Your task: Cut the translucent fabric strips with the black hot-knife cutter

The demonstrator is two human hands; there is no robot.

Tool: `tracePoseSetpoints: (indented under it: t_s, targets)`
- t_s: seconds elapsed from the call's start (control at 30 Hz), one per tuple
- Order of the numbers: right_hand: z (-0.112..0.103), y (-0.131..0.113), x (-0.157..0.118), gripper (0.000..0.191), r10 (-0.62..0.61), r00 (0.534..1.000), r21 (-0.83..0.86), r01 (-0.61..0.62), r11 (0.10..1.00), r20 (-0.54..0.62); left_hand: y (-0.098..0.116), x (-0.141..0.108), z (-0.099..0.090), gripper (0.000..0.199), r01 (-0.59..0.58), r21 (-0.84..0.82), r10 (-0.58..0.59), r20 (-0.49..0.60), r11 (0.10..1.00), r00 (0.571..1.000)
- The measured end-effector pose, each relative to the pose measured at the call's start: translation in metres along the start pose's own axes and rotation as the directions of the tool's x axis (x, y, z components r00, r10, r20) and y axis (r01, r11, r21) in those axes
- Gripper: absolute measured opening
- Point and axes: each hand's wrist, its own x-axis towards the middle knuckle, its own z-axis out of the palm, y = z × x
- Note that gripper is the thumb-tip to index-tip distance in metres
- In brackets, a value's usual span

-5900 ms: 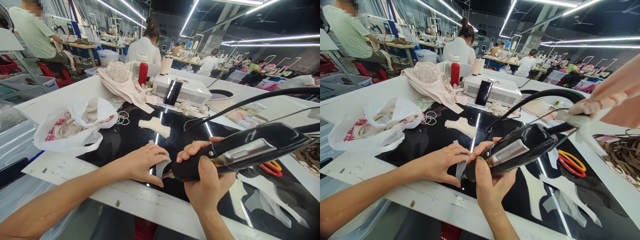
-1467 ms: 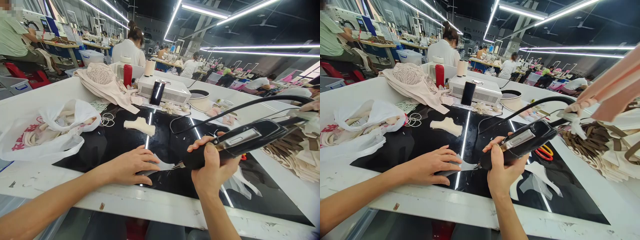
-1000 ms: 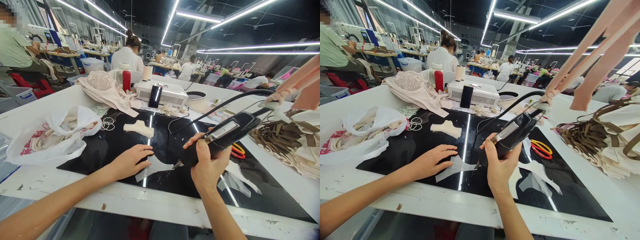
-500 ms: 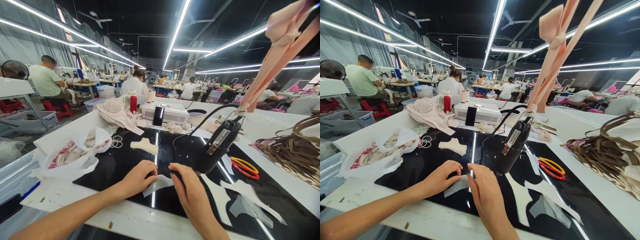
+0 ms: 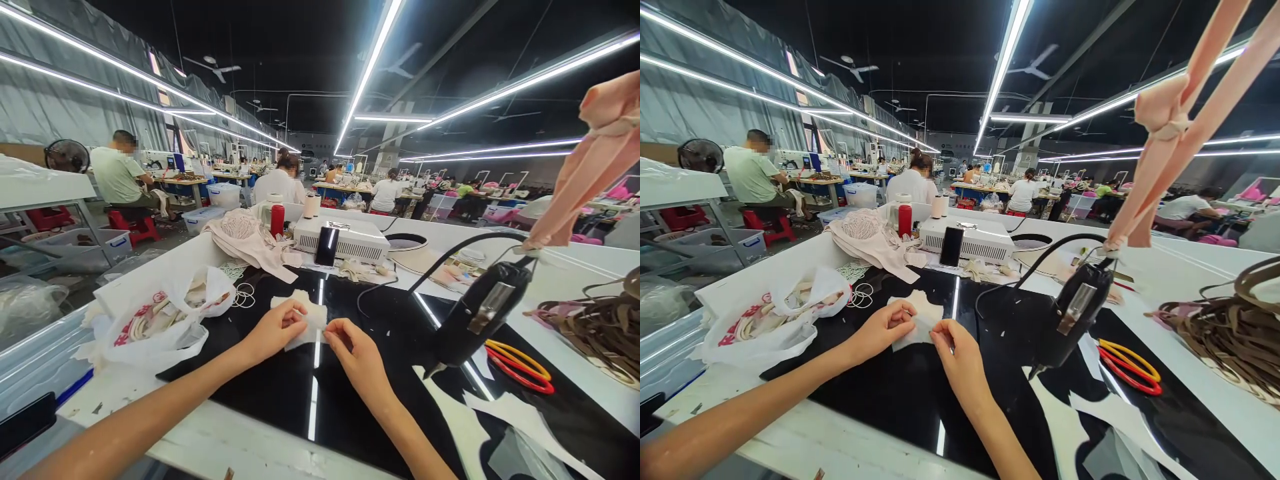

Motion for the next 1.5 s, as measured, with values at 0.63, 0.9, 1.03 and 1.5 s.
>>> tracePoseSetpoints:
  t_s: [0.63, 0.9, 1.03, 1.5]
  targets:
    - [0.049, 0.016, 0.074, 0.03, 0.012, 1.0, -0.45, -0.018, 0.893, -0.016, -0.035, 0.066, -0.019, 0.019, -0.023, 0.759, 0.122, -0.075, 0.651, 0.99]
    - [0.038, -0.039, 0.025, 0.016, -0.179, 0.977, -0.421, 0.212, 0.882, 0.116, -0.029, 0.058, -0.031, 0.022, -0.12, 0.772, 0.24, -0.043, 0.624, 0.97]
    - [0.015, -0.06, -0.033, 0.006, -0.253, 0.928, -0.293, 0.332, 0.897, 0.275, -0.024, 0.047, -0.033, 0.03, -0.184, 0.74, 0.303, -0.028, 0.647, 0.953]
    - [-0.128, 0.034, -0.155, 0.021, 0.092, 0.988, -0.658, -0.154, 0.738, -0.128, 0.042, -0.039, 0.096, 0.028, -0.538, 0.449, 0.401, 0.369, 0.713, 0.839]
